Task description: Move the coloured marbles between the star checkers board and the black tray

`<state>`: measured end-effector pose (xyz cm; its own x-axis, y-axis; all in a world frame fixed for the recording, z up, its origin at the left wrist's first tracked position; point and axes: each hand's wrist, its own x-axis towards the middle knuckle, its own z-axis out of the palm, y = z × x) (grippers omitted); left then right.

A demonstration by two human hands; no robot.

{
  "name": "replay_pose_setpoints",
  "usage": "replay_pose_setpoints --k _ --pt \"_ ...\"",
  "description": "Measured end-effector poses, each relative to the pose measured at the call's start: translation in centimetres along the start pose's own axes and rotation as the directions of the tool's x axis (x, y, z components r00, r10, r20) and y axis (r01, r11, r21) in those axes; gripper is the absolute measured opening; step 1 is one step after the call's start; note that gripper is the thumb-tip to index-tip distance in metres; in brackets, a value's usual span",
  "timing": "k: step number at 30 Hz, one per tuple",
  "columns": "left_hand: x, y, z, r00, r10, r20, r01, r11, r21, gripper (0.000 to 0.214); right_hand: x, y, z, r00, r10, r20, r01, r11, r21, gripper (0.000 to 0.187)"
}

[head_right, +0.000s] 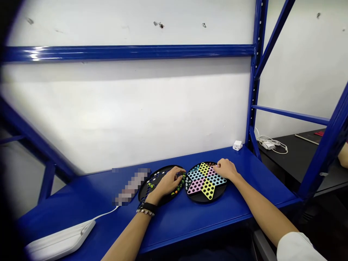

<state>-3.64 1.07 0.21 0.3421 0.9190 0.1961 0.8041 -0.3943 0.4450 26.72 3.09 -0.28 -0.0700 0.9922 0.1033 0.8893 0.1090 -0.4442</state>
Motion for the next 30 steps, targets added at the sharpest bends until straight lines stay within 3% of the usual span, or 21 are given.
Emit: replay_pose_setpoints --k 11,30 --pt "-0.1 -1.1 -0.4 0.997 0.043 0.068 -0.041 0.999 -0.019 0.028 -0.1 -0.1 -0.1 1.0 -0.006 0.002 0.006 1.0 0.008 0.034" --pt "-0.4 -0.5 -0.3 0.989 0.008 0.146 -0.007 1.0 -0.008 0.027 0.2 0.2 0.3 0.999 -0.031 -0.012 0.032 0.999 0.034 0.034"
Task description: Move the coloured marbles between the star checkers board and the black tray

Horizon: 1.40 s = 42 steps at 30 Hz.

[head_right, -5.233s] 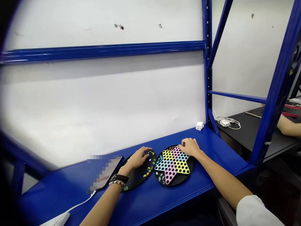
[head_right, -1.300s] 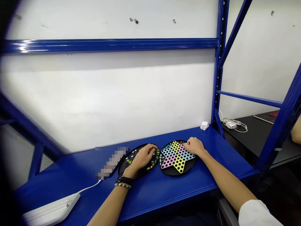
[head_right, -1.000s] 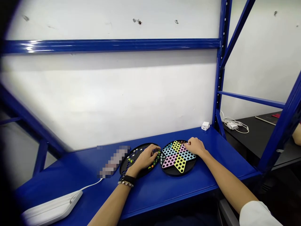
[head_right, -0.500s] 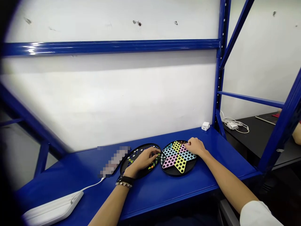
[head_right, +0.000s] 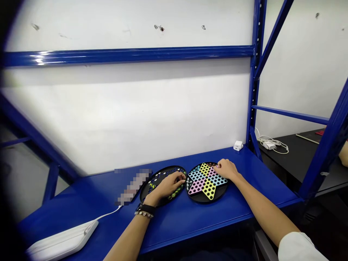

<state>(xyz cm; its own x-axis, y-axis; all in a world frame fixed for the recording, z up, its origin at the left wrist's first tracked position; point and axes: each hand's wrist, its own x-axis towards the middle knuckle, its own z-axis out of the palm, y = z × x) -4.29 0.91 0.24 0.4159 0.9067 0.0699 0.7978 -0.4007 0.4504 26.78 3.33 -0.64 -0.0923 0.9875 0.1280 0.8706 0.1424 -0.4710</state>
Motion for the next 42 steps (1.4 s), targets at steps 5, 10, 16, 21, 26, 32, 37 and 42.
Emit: replay_pose_setpoints --k 5,10,16,21,26,32,37,42 --pt "-0.5 0.7 -1.2 0.996 -0.031 -0.088 0.028 0.999 -0.039 0.029 -0.1 -0.1 0.0 0.999 -0.027 -0.024 0.027 1.0 -0.006 0.032" --pt "-2.9 0.5 -2.2 0.984 -0.128 -0.124 0.126 0.992 -0.03 0.03 -0.5 -1.0 0.3 0.966 -0.197 -0.167 0.19 0.98 -0.058 0.02" --pt "-6.6 -0.2 -3.3 0.979 -0.193 -0.068 0.195 0.98 0.024 0.031 -0.6 -1.2 0.6 0.969 -0.23 -0.093 0.229 0.973 -0.021 0.02" --pt "-7.8 -2.1 -4.5 0.973 -0.228 0.021 0.228 0.974 0.015 0.035 -0.4 -0.6 0.7 0.971 -0.223 -0.09 0.224 0.975 0.0 0.02" --pt "-8.3 -3.5 -4.6 0.972 -0.219 0.079 0.222 0.975 -0.023 0.041 -0.4 -0.6 0.7 0.973 -0.213 -0.087 0.214 0.977 -0.001 0.02" --pt "-7.9 -2.5 -4.3 0.97 -0.22 0.098 0.23 0.967 -0.107 0.042 -0.5 -0.7 0.4 0.974 -0.211 -0.081 0.211 0.977 0.001 0.022" --pt "-8.1 -1.5 -4.5 0.971 -0.212 0.113 0.226 0.966 -0.128 0.035 -0.6 -0.9 0.1 0.977 -0.203 -0.07 0.203 0.979 -0.001 0.022" --pt "-7.9 -1.3 -3.8 0.969 -0.232 0.081 0.241 0.962 -0.127 0.031 -0.7 -1.1 -0.1 0.979 -0.195 -0.059 0.195 0.981 -0.009 0.022"
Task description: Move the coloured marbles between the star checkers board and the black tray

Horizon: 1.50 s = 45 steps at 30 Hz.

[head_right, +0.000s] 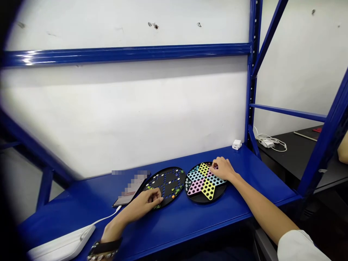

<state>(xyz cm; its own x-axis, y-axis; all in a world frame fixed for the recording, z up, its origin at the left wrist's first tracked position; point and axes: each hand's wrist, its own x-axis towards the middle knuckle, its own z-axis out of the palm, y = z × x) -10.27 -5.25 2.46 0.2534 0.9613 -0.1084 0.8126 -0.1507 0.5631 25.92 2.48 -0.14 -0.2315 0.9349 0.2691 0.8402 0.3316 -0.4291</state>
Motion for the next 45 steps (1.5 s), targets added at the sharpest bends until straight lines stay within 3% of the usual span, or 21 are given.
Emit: replay_pose_setpoints --k 6,16,20,24,26,29,32,34,35,37,38,40,43,45 --pt "0.3 1.1 0.9 0.995 0.009 -0.101 0.013 0.977 0.214 0.035 0.0 -0.1 -0.1 1.0 -0.003 0.001 0.003 1.0 0.004 0.023" --pt "0.7 2.1 2.2 0.992 0.059 -0.113 -0.026 0.961 0.276 0.034 0.1 0.2 0.2 1.0 -0.009 -0.003 0.009 1.0 0.015 0.026" --pt "1.1 1.2 2.0 0.978 0.071 -0.198 -0.04 0.986 0.159 0.034 0.1 0.2 0.2 1.0 -0.017 -0.006 0.017 1.0 0.013 0.025" --pt "1.3 0.2 1.5 0.947 -0.02 -0.319 -0.067 0.964 -0.257 0.041 0.2 0.3 0.2 1.0 -0.022 0.001 0.022 1.0 0.0 0.026" --pt "1.5 0.2 1.1 0.927 -0.145 -0.345 -0.07 0.839 -0.54 0.043 0.2 0.3 0.2 1.0 -0.024 0.003 0.024 1.0 0.003 0.025" --pt "1.6 0.7 0.4 0.895 -0.328 -0.303 -0.122 0.472 -0.873 0.037 0.2 0.3 0.2 1.0 -0.019 0.007 0.019 1.0 0.007 0.025" --pt "1.6 1.5 -0.1 0.907 -0.4 -0.132 -0.107 0.083 -0.991 0.026 0.2 0.2 0.2 1.0 -0.013 0.016 0.013 1.0 0.006 0.026" --pt "1.7 1.9 -0.1 0.928 -0.371 -0.033 -0.053 -0.044 -0.998 0.021 0.1 0.2 0.1 1.0 -0.015 0.014 0.014 1.0 0.006 0.025" --pt "1.7 2.1 0.0 0.938 -0.347 -0.009 -0.033 -0.062 -0.998 0.019 0.1 0.2 0.1 1.0 -0.018 0.011 0.017 1.0 0.007 0.025" --pt "1.9 2.3 0.6 0.954 -0.301 -0.014 -0.015 -0.001 -1.0 0.018 0.1 0.1 0.1 1.0 -0.02 0.011 0.02 1.0 0.006 0.026" --pt "2.0 2.4 0.9 0.959 -0.282 -0.03 -0.008 0.081 -0.997 0.02 0.1 0.1 0.0 1.0 -0.021 0.011 0.021 1.0 0.005 0.026" --pt "2.3 2.5 1.8 0.962 -0.26 -0.085 0.012 0.35 -0.937 0.023 0.1 0.1 -0.1 1.0 -0.02 0.012 0.02 1.0 0.004 0.025" --pt "2.4 2.7 3.0 0.938 -0.218 -0.269 0.034 0.831 -0.555 0.024 0.1 0.0 -0.1 1.0 -0.019 0.014 0.019 1.0 0.005 0.024" --pt "2.4 3.0 3.6 0.93 -0.139 -0.341 0.074 0.978 -0.196 0.022 0.1 0.1 0.0 1.0 -0.02 0.018 0.02 1.0 0.007 0.025"
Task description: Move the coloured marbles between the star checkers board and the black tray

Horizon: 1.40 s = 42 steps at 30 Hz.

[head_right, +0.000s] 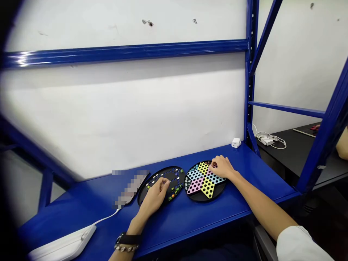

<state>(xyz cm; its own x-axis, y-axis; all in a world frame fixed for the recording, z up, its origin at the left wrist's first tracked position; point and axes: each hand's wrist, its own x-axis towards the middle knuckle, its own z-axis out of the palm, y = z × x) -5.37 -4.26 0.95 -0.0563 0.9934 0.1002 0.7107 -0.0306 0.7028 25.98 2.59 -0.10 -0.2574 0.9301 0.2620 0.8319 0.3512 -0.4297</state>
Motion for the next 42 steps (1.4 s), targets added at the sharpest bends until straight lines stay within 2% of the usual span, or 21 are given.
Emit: replay_pose_setpoints --k 2,4,11,14,16,17,18,19,21,23,24,26,28,29,30,32,34,35,36,38,42 --pt "-0.3 0.3 0.3 0.998 0.043 0.05 -0.055 0.963 0.266 0.022 0.0 0.1 0.1 1.0 -0.001 0.003 0.001 1.0 0.001 0.026" --pt "-0.5 0.6 0.4 0.991 0.032 0.126 -0.081 0.911 0.405 0.024 0.1 0.2 0.2 1.0 0.003 0.004 -0.003 1.0 -0.002 0.025" --pt "-0.5 0.4 0.3 0.975 0.049 0.215 -0.146 0.873 0.466 0.026 0.0 0.1 0.1 1.0 -0.002 0.005 0.002 1.0 -0.004 0.025" --pt "0.0 -0.3 0.0 0.986 0.093 0.139 -0.131 0.947 0.293 0.028 0.0 -0.1 0.0 1.0 0.009 0.004 -0.009 1.0 -0.008 0.023" --pt "0.5 -0.7 -0.8 0.997 0.066 0.043 -0.066 0.998 -0.016 0.032 0.0 -0.2 0.0 1.0 0.012 0.004 -0.012 1.0 -0.011 0.022" --pt "0.7 -0.8 -1.3 1.0 0.018 0.008 -0.016 0.974 -0.227 0.034 0.0 -0.2 0.0 1.0 0.01 0.004 -0.01 1.0 -0.012 0.022" --pt "0.9 -0.9 -2.0 0.999 -0.041 0.001 0.037 0.893 -0.449 0.035 0.0 -0.1 0.0 1.0 0.006 0.004 -0.006 1.0 -0.014 0.022" --pt "1.0 -1.0 -2.7 0.995 -0.097 0.022 0.088 0.753 -0.653 0.034 0.0 -0.1 0.0 1.0 -0.001 0.005 0.001 1.0 -0.014 0.022" --pt "0.9 -1.2 -4.2 0.983 -0.15 0.102 0.153 0.378 -0.913 0.026 0.0 0.0 0.1 1.0 -0.007 0.005 0.007 1.0 -0.017 0.022" --pt "0.7 -1.6 -5.4 0.973 -0.165 0.162 0.174 0.063 -0.983 0.016 0.0 0.1 0.2 1.0 -0.007 0.003 0.007 1.0 -0.015 0.023" --pt "0.6 -1.8 -5.8 0.968 -0.176 0.177 0.174 -0.035 -0.984 0.013 0.1 0.1 0.2 1.0 -0.006 0.003 0.006 1.0 -0.011 0.023" --pt "0.5 -2.4 -6.2 0.961 -0.213 0.176 0.153 -0.119 -0.981 0.012 0.1 0.1 0.2 1.0 -0.004 0.006 0.004 1.0 -0.004 0.022" --pt "0.7 -2.9 -6.3 0.956 -0.253 0.149 0.135 -0.069 -0.988 0.013 0.1 0.1 0.2 1.0 -0.006 0.011 0.006 1.0 -0.005 0.021" --pt "0.9 -3.1 -6.3 0.952 -0.276 0.132 0.141 0.012 -0.99 0.012 0.1 0.1 0.2 1.0 -0.006 0.011 0.006 1.0 -0.008 0.021" --pt "1.0 -3.3 -6.2 0.947 -0.304 0.101 0.15 0.142 -0.978 0.011 0.1 0.1 0.2 1.0 -0.006 0.009 0.006 1.0 -0.012 0.021" --pt "1.4 -3.9 -6.3 0.928 -0.372 -0.035 0.181 0.529 -0.829 0.007 0.1 0.2 0.2 1.0 -0.006 0.006 0.006 1.0 -0.016 0.021" --pt "1.6 -4.6 -6.3 0.896 -0.362 -0.256 0.23 0.873 -0.43 0.008 0.1 0.2 0.2 1.0 -0.005 0.009 0.006 1.0 -0.015 0.021" --pt "1.7 -4.9 -6.3 0.887 -0.311 -0.341 0.257 0.947 -0.194 0.013 0.1 0.2 0.3 1.0 -0.007 0.011 0.007 1.0 -0.015 0.021" --pt "1.7 -5.3 -6.2 0.891 -0.247 -0.381 0.274 0.962 0.017 0.019 0.1 0.3 0.3 1.0 -0.01 0.011 0.01 1.0 -0.015 0.021" --pt "1.6 -5.7 -5.8 0.926 -0.148 -0.347 0.262 0.914 0.311 0.029 0.1 0.3 0.4 1.0 -0.009 0.01 0.01 1.0 -0.02 0.022" --pt "1.4 -5.3 -4.4 0.974 -0.088 -0.208 0.196 0.79 0.581 0.043 0.1 0.4 0.5 1.0 -0.005 0.011 0.005 1.0 -0.027 0.021"
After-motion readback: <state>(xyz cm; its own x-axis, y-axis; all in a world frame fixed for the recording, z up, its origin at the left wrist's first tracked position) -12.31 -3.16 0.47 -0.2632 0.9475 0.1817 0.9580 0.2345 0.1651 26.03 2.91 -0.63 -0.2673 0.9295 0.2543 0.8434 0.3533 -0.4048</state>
